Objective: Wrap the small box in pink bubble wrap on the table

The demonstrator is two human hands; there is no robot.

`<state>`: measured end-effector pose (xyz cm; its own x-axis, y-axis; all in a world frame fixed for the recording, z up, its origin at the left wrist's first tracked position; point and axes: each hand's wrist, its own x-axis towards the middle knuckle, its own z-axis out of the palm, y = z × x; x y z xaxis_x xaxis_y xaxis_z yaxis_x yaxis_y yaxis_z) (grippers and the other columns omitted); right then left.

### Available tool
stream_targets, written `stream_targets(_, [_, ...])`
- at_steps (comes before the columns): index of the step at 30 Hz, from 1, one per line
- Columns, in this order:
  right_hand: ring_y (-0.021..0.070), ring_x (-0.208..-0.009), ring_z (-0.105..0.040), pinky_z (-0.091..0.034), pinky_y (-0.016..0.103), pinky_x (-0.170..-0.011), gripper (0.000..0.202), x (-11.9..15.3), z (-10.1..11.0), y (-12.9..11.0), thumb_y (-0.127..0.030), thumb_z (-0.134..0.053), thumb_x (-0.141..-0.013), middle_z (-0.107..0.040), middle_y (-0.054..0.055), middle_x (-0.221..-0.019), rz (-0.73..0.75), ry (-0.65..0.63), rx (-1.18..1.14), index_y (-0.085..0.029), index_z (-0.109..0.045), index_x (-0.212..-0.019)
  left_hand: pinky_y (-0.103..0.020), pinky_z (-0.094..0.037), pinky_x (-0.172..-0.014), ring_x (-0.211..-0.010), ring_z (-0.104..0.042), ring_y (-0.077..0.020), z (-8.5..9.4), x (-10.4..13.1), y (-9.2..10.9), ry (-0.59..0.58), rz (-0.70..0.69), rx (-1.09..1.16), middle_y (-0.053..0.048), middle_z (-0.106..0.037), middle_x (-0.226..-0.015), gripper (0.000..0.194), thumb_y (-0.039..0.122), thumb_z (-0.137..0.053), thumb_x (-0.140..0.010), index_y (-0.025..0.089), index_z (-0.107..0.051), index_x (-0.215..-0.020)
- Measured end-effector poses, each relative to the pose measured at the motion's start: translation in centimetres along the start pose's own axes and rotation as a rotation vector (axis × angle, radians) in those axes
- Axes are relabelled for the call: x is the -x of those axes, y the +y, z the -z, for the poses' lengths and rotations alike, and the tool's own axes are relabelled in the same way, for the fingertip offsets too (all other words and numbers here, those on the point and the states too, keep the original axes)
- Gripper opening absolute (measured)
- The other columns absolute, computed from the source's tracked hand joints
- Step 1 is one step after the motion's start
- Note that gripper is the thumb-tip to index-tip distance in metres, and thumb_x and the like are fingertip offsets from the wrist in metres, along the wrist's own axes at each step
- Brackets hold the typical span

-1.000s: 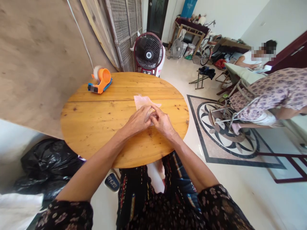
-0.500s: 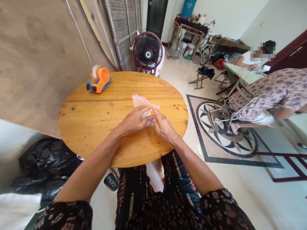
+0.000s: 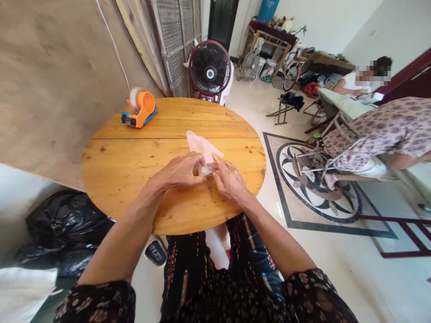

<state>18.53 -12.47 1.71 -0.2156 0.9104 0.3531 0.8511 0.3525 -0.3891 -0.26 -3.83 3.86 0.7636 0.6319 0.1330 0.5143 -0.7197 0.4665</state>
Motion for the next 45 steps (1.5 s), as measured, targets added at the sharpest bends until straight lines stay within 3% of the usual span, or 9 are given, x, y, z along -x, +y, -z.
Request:
stream_targets(10, [0.0245,-0.105,-0.06,-0.048,0.042,-0.097,0.067,-0.1,-0.3,0.6,-0.009,-0.039,-0.089,-0.071,0.006,-0.12,0.018,0.057,-0.055,-0.019,-0.027,-0.154,-0.029,-0.042,-0.068,-0.078,-0.057,-0.0188,-0.7,-0.2,-0.1,0.063,-0.088,0.01,-0.005,-0.064,-0.089,0.014,0.022,-0.055,-0.072,0.019,-0.061,-0.084])
stream_targets(17, [0.0233,-0.1,-0.063,-0.046,0.038,-0.091,0.054,-0.8,-0.7,0.5,-0.014,-0.04,-0.095,-0.075,0.005,-0.11,-0.026,0.093,0.027,-0.019,-0.039,-0.149,-0.027,-0.036,-0.06,-0.063,-0.05,-0.0137,-1.3,-0.6,-0.2,0.16,-0.04,0.153,-0.001,-0.062,-0.071,0.012,0.016,-0.047,-0.071,0.017,-0.059,-0.069])
stream_targets(22, [0.0235,-0.102,-0.064,-0.043,0.039,-0.092,0.061,-0.9,-0.6,0.0,-0.017,-0.045,-0.095,-0.074,0.006,-0.109,-0.033,0.093,0.084,-0.018,-0.028,-0.153,-0.027,-0.032,-0.057,-0.059,-0.047,-0.0128,-1.8,-0.9,0.1,0.216,0.04,0.194,0.0,-0.058,-0.064,0.013,0.022,-0.052,-0.076,0.017,-0.056,-0.064])
stream_targets(29, [0.0271,-0.104,-0.062,-0.042,0.043,-0.092,0.074,-0.6,-1.2,-0.2,-0.018,-0.045,-0.092,-0.073,0.009,-0.112,-0.064,0.106,0.088,-0.016,-0.011,-0.158,-0.027,-0.029,-0.057,-0.059,-0.045,-0.013,-3.0,-1.2,1.1,0.317,0.191,0.19,0.0,-0.057,-0.066,0.031,0.04,-0.06,-0.08,0.018,-0.049,-0.061])
stream_targets(36, [0.0248,-0.099,-0.064,-0.044,0.044,-0.094,0.083,-1.1,-0.5,0.3,-0.018,-0.052,-0.085,-0.073,0.007,-0.112,-0.055,0.047,-0.013,-0.018,-0.011,-0.157,-0.027,-0.027,-0.056,-0.059,-0.043,-0.013,-3.3,-1.6,0.9,0.285,0.219,0.215,0.001,-0.054,-0.065,0.031,0.039,-0.061,-0.079,0.019,-0.045,-0.06])
stream_targets(40, [0.0237,-0.094,-0.065,-0.045,0.043,-0.094,0.082,-1.5,0.1,0.3,-0.015,-0.052,-0.081,-0.073,0.008,-0.11,-0.022,0.025,-0.018,-0.017,-0.018,-0.155,-0.028,-0.031,-0.059,-0.066,-0.049,-0.0154,-3.7,-1.6,0.8,0.339,0.207,0.169,-0.001,-0.057,-0.072,0.028,0.039,-0.06,-0.082,0.02,-0.049,-0.065])
stream_targets(45, [0.018,-0.086,-0.066,-0.051,0.035,-0.084,0.077,-1.7,0.4,1.2,-0.012,-0.048,-0.081,-0.073,0.006,-0.107,-0.027,0.043,-0.219,-0.019,-0.023,-0.154,-0.03,-0.041,-0.071,-0.083,-0.055,-0.0197,-4.3,-1.6,0.3,0.383,0.122,0.103,-0.003,-0.061,-0.087,0.015,0.032,-0.06,-0.08,0.02,-0.058,-0.09])
